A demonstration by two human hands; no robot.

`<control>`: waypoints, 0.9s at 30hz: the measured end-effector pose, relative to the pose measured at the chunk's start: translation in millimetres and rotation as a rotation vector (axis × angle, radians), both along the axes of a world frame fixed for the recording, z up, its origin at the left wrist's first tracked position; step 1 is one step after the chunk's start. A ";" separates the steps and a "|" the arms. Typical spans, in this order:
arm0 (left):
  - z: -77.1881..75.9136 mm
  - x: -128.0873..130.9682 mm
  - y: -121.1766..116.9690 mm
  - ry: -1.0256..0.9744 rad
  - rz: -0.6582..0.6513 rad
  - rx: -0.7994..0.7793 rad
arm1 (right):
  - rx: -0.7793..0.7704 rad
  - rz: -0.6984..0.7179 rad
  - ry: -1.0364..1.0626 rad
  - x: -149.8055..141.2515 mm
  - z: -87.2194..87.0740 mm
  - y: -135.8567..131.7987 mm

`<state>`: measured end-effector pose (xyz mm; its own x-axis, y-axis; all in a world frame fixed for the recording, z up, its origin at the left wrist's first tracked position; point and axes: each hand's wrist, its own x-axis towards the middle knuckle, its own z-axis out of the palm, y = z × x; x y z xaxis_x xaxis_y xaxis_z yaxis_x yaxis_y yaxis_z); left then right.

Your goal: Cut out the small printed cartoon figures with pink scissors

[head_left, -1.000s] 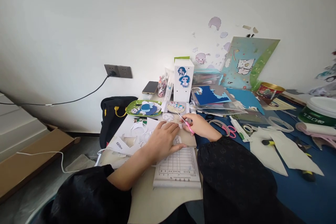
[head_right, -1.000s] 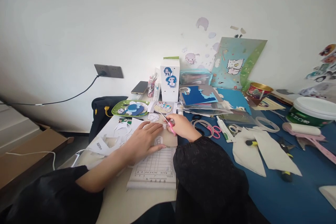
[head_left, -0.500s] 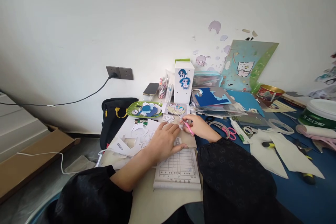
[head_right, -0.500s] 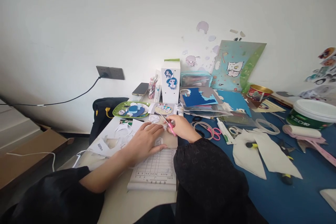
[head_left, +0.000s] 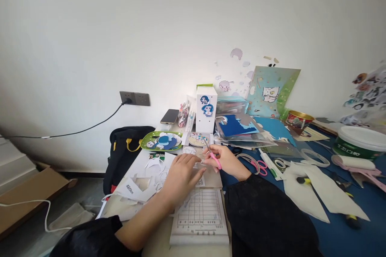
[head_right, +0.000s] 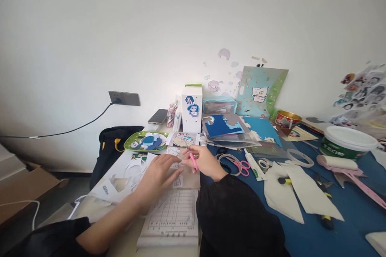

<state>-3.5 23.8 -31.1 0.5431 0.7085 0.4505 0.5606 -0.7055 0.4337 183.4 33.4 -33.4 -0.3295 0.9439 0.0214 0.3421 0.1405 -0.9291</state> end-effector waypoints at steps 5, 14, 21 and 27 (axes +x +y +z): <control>6.6 0.5 -2.4 -0.225 0.026 -0.186 | -0.003 -0.057 0.114 -11.5 -1.4 -7.9; 5.1 -1.3 4.9 -0.387 0.025 -0.407 | -0.010 -0.065 0.180 -20.7 -5.1 -9.5; 1.9 -15.0 22.5 -0.300 0.096 -0.456 | -0.013 -0.055 0.180 -17.0 -4.6 -11.6; -3.3 -29.8 39.9 -0.143 0.157 -0.397 | -0.021 -0.123 0.171 -5.2 -12.7 -4.5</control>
<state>-33.4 63.7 -34.4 0.3676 0.9104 0.1898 0.5623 -0.3802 0.7344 178.1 28.9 -46.1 -0.2049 0.9777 0.0467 0.1930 0.0872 -0.9773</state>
